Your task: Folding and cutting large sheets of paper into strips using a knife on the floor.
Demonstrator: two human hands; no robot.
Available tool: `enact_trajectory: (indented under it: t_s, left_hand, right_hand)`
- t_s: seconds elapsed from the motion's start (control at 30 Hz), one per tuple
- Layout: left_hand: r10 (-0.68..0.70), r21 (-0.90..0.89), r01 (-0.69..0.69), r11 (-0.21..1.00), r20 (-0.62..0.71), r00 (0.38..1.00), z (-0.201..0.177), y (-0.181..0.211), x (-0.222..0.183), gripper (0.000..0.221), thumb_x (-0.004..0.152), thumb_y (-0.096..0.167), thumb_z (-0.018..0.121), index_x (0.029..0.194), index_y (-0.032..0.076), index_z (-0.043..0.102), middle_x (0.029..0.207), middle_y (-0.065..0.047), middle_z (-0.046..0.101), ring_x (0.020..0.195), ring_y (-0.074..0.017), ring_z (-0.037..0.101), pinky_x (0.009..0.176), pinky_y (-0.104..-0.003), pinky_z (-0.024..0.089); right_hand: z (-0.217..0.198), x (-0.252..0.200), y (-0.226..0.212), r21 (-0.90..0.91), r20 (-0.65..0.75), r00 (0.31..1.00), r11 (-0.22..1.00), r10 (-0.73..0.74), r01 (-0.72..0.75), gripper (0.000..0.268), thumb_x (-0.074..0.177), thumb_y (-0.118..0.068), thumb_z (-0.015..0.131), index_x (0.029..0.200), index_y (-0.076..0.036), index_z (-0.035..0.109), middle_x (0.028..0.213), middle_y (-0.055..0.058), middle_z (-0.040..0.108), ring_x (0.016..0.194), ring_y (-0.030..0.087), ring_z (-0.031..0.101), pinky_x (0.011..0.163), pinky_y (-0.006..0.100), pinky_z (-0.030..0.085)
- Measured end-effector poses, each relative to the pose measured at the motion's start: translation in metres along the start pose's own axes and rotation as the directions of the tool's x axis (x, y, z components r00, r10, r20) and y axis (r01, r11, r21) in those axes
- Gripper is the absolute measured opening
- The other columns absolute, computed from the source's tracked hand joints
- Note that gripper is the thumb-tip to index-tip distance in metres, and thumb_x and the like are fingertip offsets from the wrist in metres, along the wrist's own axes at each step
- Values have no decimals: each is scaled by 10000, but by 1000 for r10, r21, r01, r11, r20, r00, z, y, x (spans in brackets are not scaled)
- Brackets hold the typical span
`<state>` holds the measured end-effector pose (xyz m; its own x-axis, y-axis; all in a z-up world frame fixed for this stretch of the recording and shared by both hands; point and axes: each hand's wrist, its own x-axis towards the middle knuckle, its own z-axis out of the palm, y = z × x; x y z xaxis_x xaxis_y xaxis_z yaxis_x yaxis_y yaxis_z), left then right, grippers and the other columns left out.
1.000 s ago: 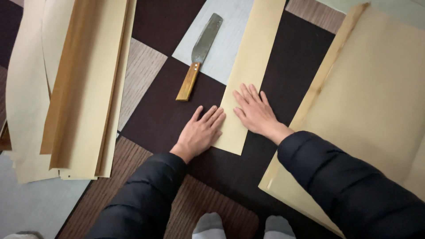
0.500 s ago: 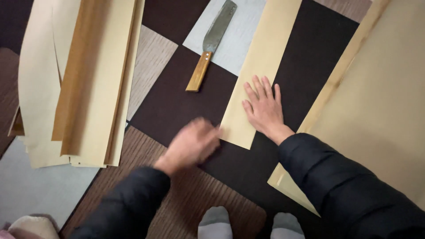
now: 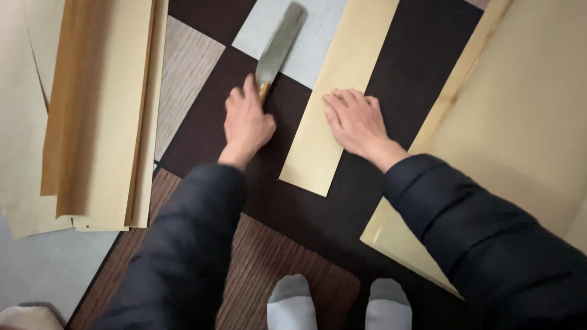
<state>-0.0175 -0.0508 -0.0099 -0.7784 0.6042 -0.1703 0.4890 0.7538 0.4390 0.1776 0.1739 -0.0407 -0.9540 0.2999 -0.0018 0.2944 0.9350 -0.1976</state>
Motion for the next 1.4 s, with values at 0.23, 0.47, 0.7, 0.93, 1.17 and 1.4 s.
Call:
enact_trajectory:
  t_s: [0.23, 0.47, 0.7, 0.93, 1.17, 1.4]
  left_hand:
    - [-189, -113, 194, 974, 61, 980, -32, -26, -153, 511, 1075, 466, 705, 1511, 216, 610, 1184, -131, 579, 1011, -528, 770, 833, -635, 647]
    - [89, -50, -94, 994, -93, 992, -28, -39, -276, 386, 1028, 375, 782, 1329, 142, 715, 1203, -90, 621, 1035, -318, 664, 861, -450, 563]
    - [277, -85, -276, 957, -4, 961, -17, -27, -327, 484, 1003, 326, 764, 1410, 73, 697, 1251, -100, 637, 1008, -283, 601, 893, -406, 497]
    - [271, -52, -271, 961, -9, 963, -10, -32, -329, 502, 996, 320, 786, 1417, 61, 696, 1262, -107, 629, 1032, -274, 592, 896, -398, 494]
    - [138, -176, -137, 975, -4, 990, -14, -28, -328, 480, 1007, 315, 786, 1408, 62, 715, 1248, -101, 652, 1014, -252, 623, 873, -380, 525]
    - [26, -240, -17, 971, 32, 999, -19, -23, -326, 466, 1026, 316, 758, 1420, 73, 702, 1224, -96, 631, 1055, -253, 630, 923, -383, 553]
  right_hand:
    - [-2, 3, 12, 112, 7, 1000, 994, 13, -14, 439, 1224, -459, 444, 1512, -289, 728, 1520, -6, 700, 1498, 270, 587, 1078, 537, 498]
    - [-27, -1, -2, 194, 42, 999, 981, 17, -25, 457, 1208, -370, 454, 1536, -177, 707, 1615, 29, 657, 1523, 290, 538, 1149, 548, 435]
    - [-46, 2, -11, 227, 101, 995, 973, 25, -48, 488, 1156, -308, 483, 1540, -104, 703, 1641, 94, 638, 1494, 340, 539, 1171, 571, 418]
    - [-50, 3, -14, 219, 151, 988, 973, 40, -73, 494, 1145, -303, 495, 1567, -119, 674, 1679, 89, 599, 1523, 325, 510, 1196, 556, 403]
    - [-50, 5, -14, 209, 178, 983, 974, 53, -91, 501, 1154, -327, 479, 1560, -114, 679, 1675, 95, 593, 1529, 339, 497, 1193, 580, 414]
    - [-54, 8, -15, 207, 210, 976, 973, 61, -105, 479, 1181, -360, 441, 1518, -134, 694, 1664, 91, 593, 1516, 341, 497, 1197, 586, 402]
